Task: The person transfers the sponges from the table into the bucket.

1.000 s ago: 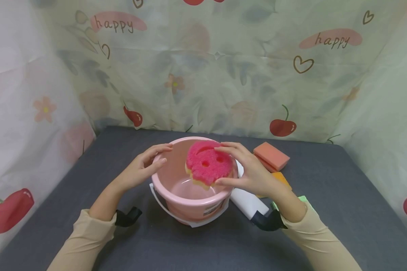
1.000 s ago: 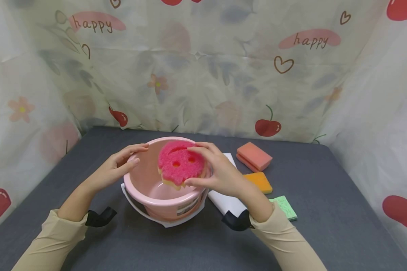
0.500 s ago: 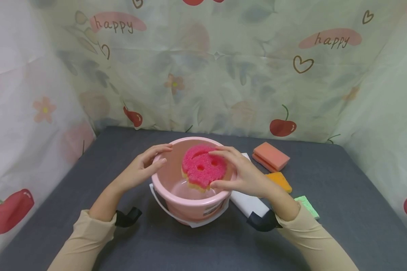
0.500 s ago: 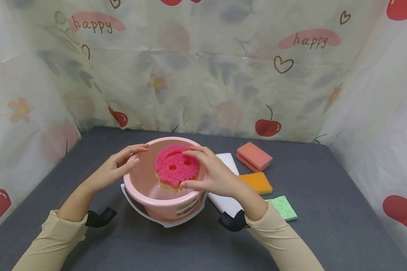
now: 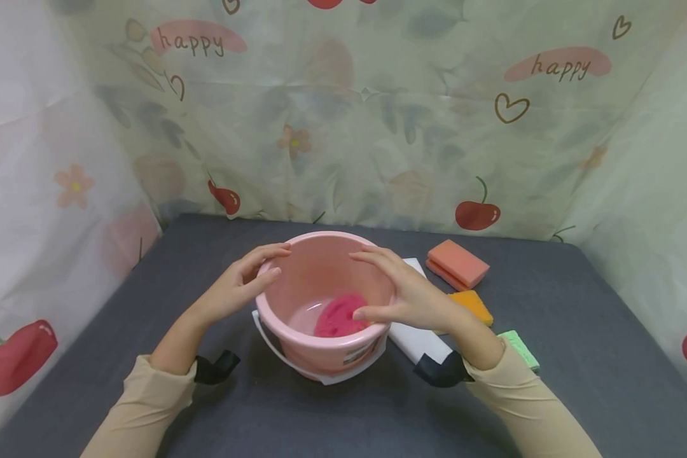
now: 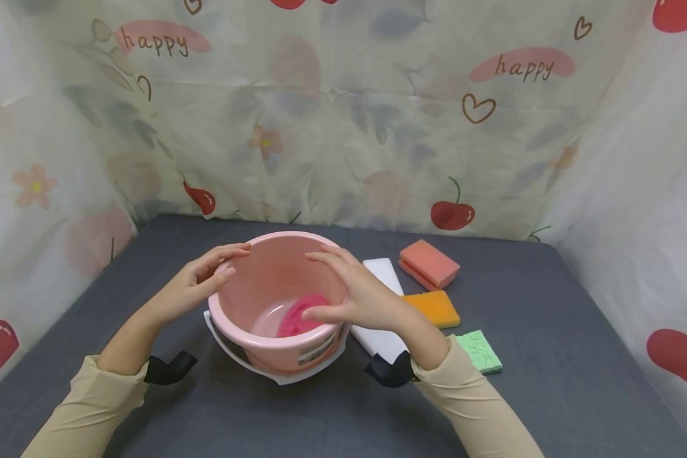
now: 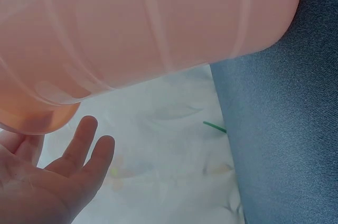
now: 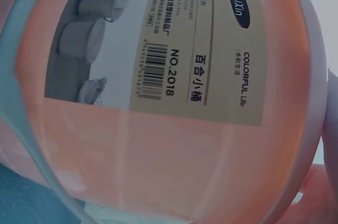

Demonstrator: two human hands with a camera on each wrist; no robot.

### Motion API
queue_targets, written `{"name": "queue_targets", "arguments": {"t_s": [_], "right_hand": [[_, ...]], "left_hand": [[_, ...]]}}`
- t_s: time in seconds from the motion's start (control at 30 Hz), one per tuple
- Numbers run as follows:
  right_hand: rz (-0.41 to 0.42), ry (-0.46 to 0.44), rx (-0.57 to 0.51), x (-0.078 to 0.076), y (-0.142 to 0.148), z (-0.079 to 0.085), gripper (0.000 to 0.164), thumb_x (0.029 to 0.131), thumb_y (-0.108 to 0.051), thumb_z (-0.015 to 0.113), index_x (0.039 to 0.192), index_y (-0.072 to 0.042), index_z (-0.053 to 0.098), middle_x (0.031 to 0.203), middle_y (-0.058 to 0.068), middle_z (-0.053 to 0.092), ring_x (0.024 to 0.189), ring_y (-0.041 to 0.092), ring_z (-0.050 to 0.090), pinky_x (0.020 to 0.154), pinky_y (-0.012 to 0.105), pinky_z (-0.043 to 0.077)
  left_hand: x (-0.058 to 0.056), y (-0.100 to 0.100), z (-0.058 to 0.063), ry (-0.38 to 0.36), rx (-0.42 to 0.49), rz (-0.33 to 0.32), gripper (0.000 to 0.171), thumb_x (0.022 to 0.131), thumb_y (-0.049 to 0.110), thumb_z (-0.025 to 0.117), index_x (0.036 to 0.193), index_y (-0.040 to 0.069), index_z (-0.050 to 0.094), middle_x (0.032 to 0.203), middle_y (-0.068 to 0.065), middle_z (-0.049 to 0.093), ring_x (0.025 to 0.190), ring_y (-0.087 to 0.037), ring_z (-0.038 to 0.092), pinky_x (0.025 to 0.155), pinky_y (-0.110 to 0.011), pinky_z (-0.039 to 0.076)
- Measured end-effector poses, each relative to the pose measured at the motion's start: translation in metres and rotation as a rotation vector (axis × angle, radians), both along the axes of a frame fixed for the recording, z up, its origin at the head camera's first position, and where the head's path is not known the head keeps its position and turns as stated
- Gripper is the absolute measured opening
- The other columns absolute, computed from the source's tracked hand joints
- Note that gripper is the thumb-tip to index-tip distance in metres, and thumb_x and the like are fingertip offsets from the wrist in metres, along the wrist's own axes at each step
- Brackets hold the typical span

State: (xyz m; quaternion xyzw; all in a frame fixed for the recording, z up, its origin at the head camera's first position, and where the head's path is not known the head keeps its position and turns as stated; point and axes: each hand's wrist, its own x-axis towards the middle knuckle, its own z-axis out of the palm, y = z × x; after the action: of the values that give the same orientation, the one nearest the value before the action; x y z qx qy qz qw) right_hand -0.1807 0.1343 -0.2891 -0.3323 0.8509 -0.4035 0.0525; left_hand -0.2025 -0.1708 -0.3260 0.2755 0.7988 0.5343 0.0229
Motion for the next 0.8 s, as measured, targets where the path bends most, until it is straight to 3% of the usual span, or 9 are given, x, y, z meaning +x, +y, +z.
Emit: {"name": "queue_targets", "arguments": {"t_s": [0.13,0.47,0.8], "right_hand": [[-0.012,0.035,0.021,0.0,0.002,0.0,0.072,0.075,-0.028,0.076,0.138,-0.021,0.041,0.145,0.002,0.036,0.131,0.025,0.036,0.09,0.044,0.052],[-0.035,0.266,-0.017,-0.001,0.017,0.001,0.059,0.077,-0.019,0.076,0.13,-0.011,0.052,0.134,0.005,0.051,0.125,0.021,0.045,0.096,0.043,0.049],[-0.098,0.263,-0.006,-0.005,0.035,-0.001,0.053,0.08,-0.017,0.073,0.128,-0.007,0.053,0.13,0.008,0.054,0.122,0.023,0.048,0.1,0.047,0.044]], "left_hand": [[0.0,0.0,0.0,-0.012,-0.002,0.0,0.04,0.095,0.015,0.051,0.134,0.007,0.045,0.148,-0.01,0.036,0.136,-0.029,0.035,0.092,-0.011,0.043],[-0.001,-0.001,0.0,-0.01,-0.003,0.002,0.04,0.095,0.015,0.051,0.133,0.008,0.046,0.148,-0.009,0.036,0.137,-0.028,0.034,0.092,-0.011,0.043],[-0.001,0.0,0.0,-0.013,-0.006,0.003,0.04,0.095,0.013,0.05,0.134,0.006,0.045,0.148,-0.01,0.036,0.137,-0.03,0.034,0.091,-0.012,0.044]]}}
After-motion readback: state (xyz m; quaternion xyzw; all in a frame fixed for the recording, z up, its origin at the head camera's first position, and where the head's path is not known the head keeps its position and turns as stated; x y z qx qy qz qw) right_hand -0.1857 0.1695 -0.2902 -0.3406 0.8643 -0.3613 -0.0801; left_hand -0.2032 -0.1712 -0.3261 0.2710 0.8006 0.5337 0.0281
